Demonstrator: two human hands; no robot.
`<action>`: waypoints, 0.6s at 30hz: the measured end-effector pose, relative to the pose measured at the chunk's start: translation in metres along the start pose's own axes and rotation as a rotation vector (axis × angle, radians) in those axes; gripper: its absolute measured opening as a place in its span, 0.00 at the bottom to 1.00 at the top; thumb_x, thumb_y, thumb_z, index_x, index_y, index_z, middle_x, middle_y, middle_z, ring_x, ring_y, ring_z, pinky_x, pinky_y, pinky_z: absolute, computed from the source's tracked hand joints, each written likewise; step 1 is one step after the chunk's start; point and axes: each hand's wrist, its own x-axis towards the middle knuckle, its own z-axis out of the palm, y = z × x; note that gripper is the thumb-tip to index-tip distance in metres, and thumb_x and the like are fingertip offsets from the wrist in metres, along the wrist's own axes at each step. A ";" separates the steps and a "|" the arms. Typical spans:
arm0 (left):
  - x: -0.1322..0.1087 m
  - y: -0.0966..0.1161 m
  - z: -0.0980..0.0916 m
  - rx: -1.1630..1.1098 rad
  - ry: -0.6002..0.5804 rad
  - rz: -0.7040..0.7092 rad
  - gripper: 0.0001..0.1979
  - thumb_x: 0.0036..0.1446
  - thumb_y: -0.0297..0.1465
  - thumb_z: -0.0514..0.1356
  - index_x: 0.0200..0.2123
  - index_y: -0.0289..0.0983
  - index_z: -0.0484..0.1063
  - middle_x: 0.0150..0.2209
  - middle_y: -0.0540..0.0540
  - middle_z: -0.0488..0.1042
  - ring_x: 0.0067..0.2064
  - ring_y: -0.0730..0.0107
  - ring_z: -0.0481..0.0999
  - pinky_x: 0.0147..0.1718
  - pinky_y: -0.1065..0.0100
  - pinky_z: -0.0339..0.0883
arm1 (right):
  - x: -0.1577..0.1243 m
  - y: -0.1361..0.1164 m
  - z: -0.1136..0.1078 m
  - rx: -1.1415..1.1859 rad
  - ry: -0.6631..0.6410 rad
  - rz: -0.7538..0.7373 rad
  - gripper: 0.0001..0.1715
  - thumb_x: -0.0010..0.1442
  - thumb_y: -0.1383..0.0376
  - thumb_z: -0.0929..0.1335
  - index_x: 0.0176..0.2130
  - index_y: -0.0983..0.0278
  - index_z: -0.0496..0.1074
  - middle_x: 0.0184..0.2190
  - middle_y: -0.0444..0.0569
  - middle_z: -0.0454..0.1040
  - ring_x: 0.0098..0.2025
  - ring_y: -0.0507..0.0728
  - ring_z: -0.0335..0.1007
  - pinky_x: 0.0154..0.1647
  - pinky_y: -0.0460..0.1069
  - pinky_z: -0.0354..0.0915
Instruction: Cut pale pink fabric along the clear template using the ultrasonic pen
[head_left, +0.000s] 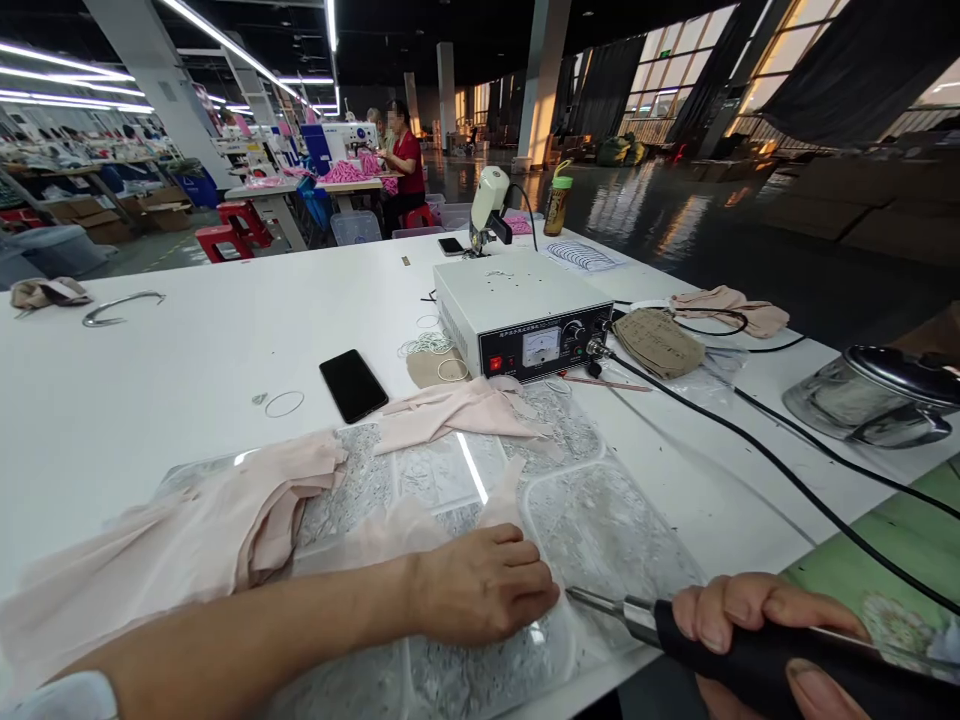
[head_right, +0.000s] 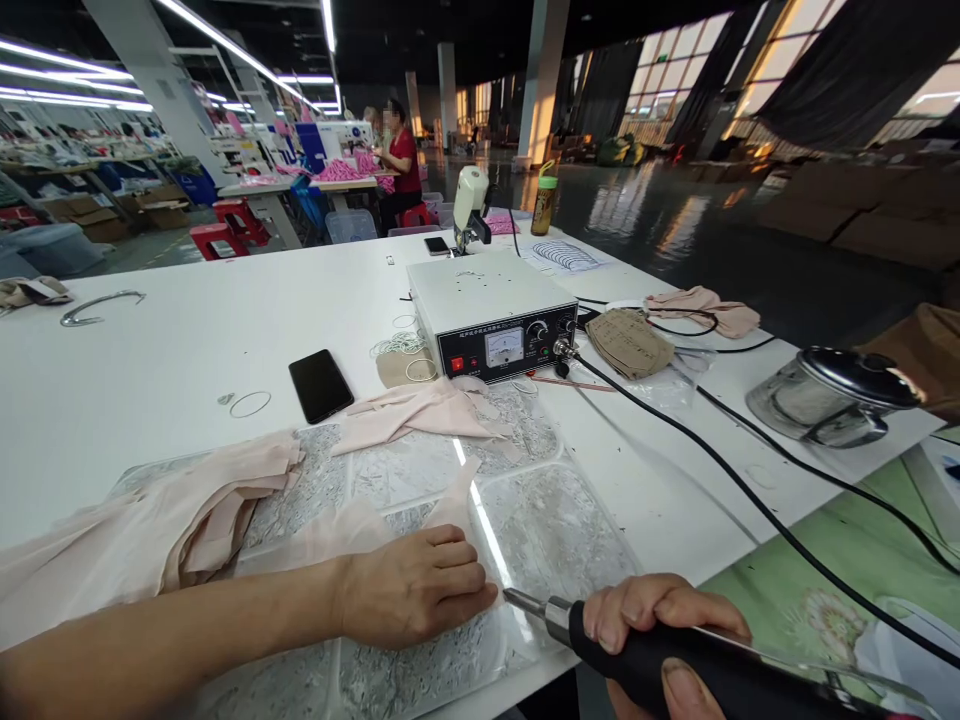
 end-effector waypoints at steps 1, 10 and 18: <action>0.000 0.000 0.000 0.003 -0.008 0.000 0.09 0.69 0.24 0.53 0.39 0.31 0.73 0.31 0.47 0.70 0.32 0.71 0.68 0.35 0.67 0.64 | 0.001 -0.001 0.003 -0.008 -0.016 0.001 0.06 0.57 0.61 0.68 0.35 0.61 0.69 0.27 0.43 0.64 0.23 0.51 0.64 0.21 0.50 0.70; -0.003 0.001 -0.010 -0.005 -0.031 -0.018 0.11 0.69 0.21 0.51 0.42 0.28 0.73 0.32 0.45 0.72 0.34 0.69 0.70 0.40 0.64 0.67 | 0.003 -0.007 0.015 0.005 -0.044 -0.028 0.08 0.57 0.60 0.70 0.32 0.60 0.69 0.25 0.43 0.66 0.21 0.51 0.66 0.21 0.49 0.70; -0.006 0.004 -0.013 -0.008 0.001 0.013 0.13 0.70 0.20 0.49 0.45 0.26 0.73 0.37 0.40 0.74 0.37 0.66 0.73 0.43 0.62 0.68 | 0.001 -0.007 0.012 -0.019 -0.048 -0.053 0.08 0.57 0.59 0.69 0.33 0.60 0.69 0.24 0.44 0.67 0.20 0.53 0.67 0.20 0.51 0.70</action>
